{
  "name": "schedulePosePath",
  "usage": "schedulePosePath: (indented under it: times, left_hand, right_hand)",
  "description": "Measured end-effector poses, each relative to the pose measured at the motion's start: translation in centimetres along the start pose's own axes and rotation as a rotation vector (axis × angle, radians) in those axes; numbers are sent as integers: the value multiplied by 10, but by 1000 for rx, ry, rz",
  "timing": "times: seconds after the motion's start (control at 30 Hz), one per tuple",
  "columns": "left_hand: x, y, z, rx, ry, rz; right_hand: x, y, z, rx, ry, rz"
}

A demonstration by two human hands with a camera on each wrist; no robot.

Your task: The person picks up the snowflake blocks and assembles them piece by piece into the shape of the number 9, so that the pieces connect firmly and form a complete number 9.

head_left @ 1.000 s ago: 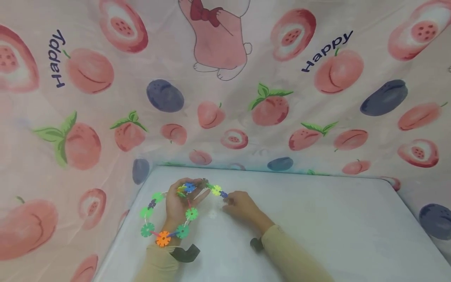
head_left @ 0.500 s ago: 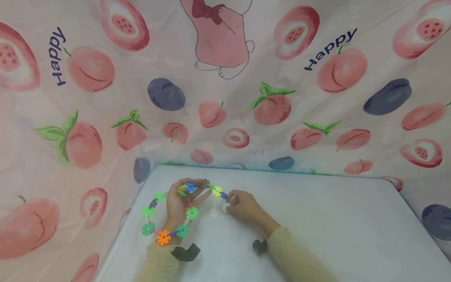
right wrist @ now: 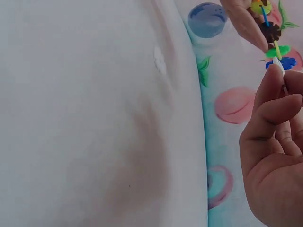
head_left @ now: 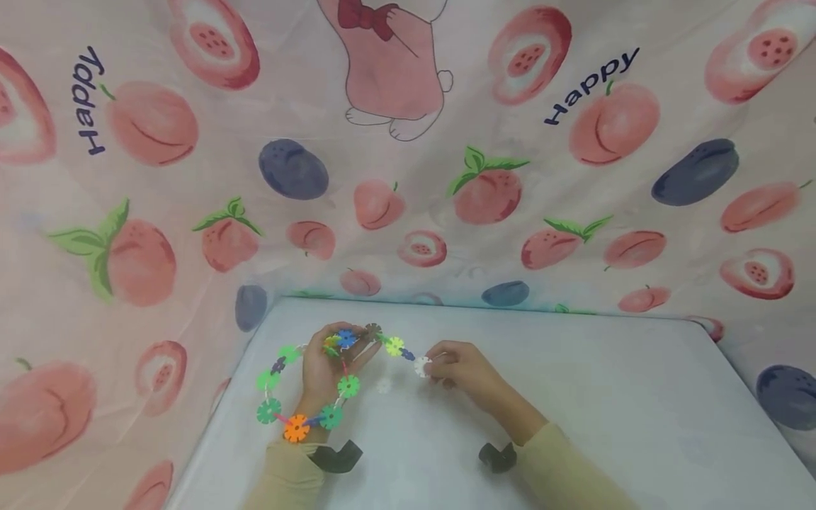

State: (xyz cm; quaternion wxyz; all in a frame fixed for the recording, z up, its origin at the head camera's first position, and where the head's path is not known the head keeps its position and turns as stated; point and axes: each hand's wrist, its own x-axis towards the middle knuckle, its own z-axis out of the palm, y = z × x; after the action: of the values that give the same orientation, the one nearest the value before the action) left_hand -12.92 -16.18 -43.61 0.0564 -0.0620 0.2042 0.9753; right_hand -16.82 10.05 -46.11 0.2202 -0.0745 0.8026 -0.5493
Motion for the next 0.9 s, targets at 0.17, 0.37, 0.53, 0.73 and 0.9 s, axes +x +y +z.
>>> schedulePosePath:
  times: [0.17, 0.37, 0.53, 0.73, 0.9]
  left_hand:
    - [-1, 1, 2, 20, -7, 3]
    - [-1, -1, 3, -6, -16, -6]
    - [-1, -3, 3, -13, 19, -9]
    - [-2, -5, 4, 31, 0, 20]
    - [-3, -6, 6, 29, 8, 28]
  right_hand:
    - [-8, -6, 1, 129, 5, 34]
    - [-10, -8, 5, 266, 18, 40]
    - [-10, -9, 6, 329, 36, 51]
    - [-11, -10, 8, 376, 77, 60]
    - [-10, -9, 8, 400, 107, 59]
